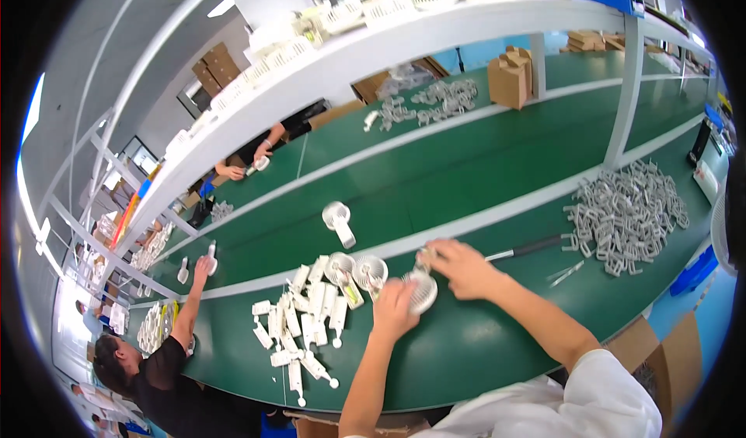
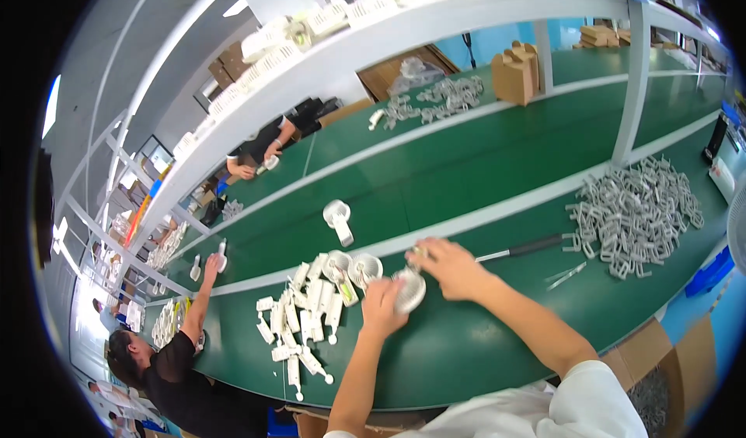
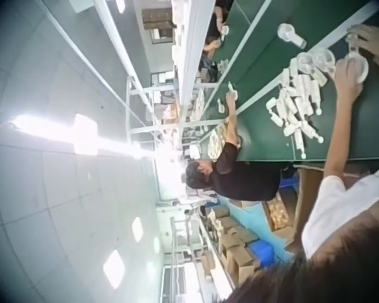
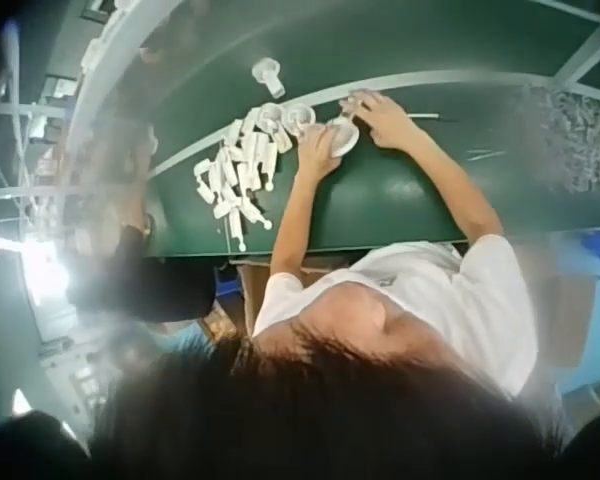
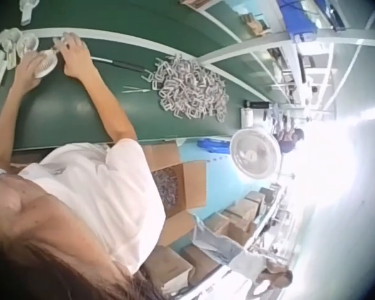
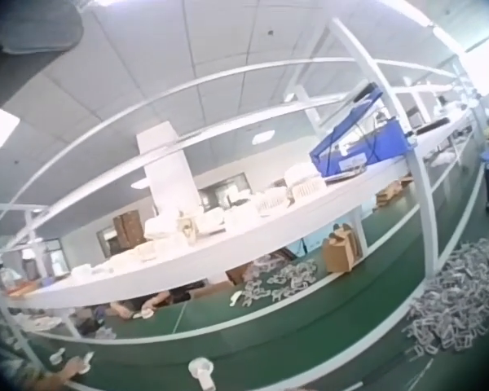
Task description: Assembling handheld portable fans by snapping plastic components together and using a mallet to secure parts on an assembly line.
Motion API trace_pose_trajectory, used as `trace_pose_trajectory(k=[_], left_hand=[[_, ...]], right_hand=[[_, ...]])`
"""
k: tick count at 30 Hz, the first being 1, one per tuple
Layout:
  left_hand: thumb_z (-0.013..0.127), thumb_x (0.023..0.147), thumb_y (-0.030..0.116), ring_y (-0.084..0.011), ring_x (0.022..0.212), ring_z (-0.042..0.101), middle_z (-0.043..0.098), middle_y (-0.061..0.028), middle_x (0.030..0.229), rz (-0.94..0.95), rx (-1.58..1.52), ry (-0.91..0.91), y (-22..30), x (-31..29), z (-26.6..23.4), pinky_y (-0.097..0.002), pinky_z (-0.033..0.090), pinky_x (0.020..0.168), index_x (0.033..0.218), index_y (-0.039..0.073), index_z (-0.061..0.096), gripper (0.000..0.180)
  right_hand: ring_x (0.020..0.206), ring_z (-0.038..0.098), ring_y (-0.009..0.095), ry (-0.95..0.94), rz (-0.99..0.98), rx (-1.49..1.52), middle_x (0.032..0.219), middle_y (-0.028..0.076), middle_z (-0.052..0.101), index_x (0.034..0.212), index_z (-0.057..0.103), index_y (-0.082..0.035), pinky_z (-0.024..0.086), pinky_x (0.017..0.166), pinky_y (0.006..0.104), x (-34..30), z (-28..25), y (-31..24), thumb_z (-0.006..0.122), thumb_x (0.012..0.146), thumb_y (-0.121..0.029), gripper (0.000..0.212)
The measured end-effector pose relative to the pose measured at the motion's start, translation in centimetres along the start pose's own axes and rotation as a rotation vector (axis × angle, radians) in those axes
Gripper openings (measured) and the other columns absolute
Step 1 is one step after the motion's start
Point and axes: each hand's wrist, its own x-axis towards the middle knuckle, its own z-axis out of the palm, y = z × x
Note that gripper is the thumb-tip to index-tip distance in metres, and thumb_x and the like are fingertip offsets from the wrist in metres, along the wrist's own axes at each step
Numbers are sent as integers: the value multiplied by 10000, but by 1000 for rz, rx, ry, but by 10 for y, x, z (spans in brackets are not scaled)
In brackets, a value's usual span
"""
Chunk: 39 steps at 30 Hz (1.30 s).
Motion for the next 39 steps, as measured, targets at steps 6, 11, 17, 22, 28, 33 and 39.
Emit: trace_pose_trajectory(k=[6, 11, 17, 22, 28, 33, 39], left_hand=[[797, 587, 14, -374, 1203, 608, 614, -139, 1275, -31, -79, -35, -18, -8, -40, -474, 520, 1017, 1242, 78, 642, 676], [883, 698, 186, -417, 1303, 526, 592, -149, 1375, 48, 201, 180, -51, 109, -121, -531, 443, 1067, 1213, 62, 655, 577], [802, 833, 202, -409, 1195, 557, 618, -195, 1275, 133, 431, 580, -103, 320, -186, -486, 432, 1054, 1312, 15, 583, 559], [809, 823, 484, -412, 1265, 540, 578, -214, 1377, -23, 453, 542, -118, 399, -196, -494, 425, 1094, 1440, 50, 515, 810], [810, 730, 608, -423, 1229, 584, 475, -222, 1437, -442, 525, 311, -113, 420, -162, -500, 489, 1021, 1495, 124, 442, 977], [806, 746, 562, -434, 1177, 616, 448, -260, 1428, -572, 381, 282, -109, 421, -163, -480, 513, 992, 1532, 145, 366, 992], [791, 759, 564, -451, 1217, 594, 433, -288, 1440, -575, 368, 296, -112, 415, -161, -495, 503, 1010, 1555, 137, 335, 1012]], right_hand=[[812, 720, 313, -338, -70, -31, 876, 104, 687, 1088, 614, -90, 567, 700, 466, 21, -1, -15, 696, 837, -235, 301], [894, 680, 344, -167, 483, -288, 1034, 205, 645, 1039, 577, 28, 574, 718, 435, 16, 43, -7, 692, 799, -167, 330], [950, 662, 344, -288, 491, -259, 1059, 220, 637, 1321, 497, 194, 570, 738, 420, 11, 81, -47, 724, 854, -395, 786], [893, 690, 323, 9, 283, 8, 992, 155, 682, 1193, 646, -41, 573, 701, 453, 38, -27, -54, 711, 883, -443, 512], [1101, 632, 376, 910, 179, -404, 1271, 176, 630, 1322, 584, -42, 502, 950, 460, 145, -286, 3, 760, 870, -239, 524], [1182, 582, 479, 736, 450, -709, 1375, 271, 479, 1440, 484, -86, 495, 1011, 509, 231, -373, 84, 900, 667, -498, 970], [1181, 603, 458, 464, 808, -537, 1362, 289, 427, 1441, 477, -173, 540, 974, 505, 245, -370, 83, 955, 536, -487, 1071]])
